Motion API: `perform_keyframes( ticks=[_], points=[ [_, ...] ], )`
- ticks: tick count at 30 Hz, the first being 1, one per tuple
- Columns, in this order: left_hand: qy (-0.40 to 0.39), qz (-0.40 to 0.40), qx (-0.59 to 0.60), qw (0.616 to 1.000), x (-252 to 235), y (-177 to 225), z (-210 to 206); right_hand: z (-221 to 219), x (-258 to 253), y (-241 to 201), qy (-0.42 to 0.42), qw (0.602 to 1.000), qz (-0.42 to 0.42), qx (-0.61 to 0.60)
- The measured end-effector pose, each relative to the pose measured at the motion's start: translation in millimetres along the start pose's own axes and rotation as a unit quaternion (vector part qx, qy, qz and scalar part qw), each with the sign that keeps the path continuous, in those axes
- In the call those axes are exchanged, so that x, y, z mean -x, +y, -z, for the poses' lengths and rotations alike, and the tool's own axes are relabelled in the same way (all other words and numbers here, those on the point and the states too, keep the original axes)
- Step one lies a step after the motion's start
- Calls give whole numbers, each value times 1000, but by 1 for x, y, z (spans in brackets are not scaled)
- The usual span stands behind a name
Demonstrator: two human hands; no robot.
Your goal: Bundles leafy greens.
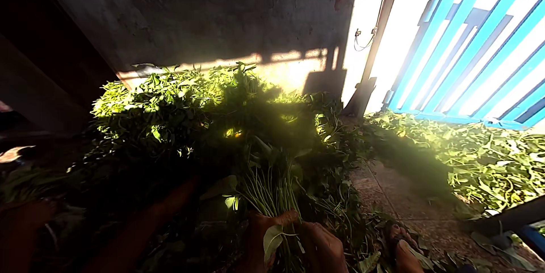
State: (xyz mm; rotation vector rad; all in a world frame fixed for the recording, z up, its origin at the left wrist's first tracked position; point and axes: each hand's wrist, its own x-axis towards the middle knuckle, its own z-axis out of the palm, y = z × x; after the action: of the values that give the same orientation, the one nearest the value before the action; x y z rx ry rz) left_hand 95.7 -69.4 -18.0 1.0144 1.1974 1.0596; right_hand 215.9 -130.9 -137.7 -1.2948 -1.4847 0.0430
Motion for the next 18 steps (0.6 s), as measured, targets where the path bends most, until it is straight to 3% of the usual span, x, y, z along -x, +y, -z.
perform_keyframes(
  ticks=[5, 12, 15, 18],
  points=[
    [-6, -41, 16, 999, -20, -37, 8, 1, 3, 3, -21, 998, -22, -59],
    [83, -69, 108, 988, -41, -15, 22, 25, 18, -5, -75, 989, -101, -81],
    [59, -76, 91, 991, -40, -11, 27, 29, 6, -13, -30, 988, -128, -78],
    [7, -56, 60, 997, -30, -14, 24, 26, -12, -17, -70, 988, -118, -73]
  ],
)
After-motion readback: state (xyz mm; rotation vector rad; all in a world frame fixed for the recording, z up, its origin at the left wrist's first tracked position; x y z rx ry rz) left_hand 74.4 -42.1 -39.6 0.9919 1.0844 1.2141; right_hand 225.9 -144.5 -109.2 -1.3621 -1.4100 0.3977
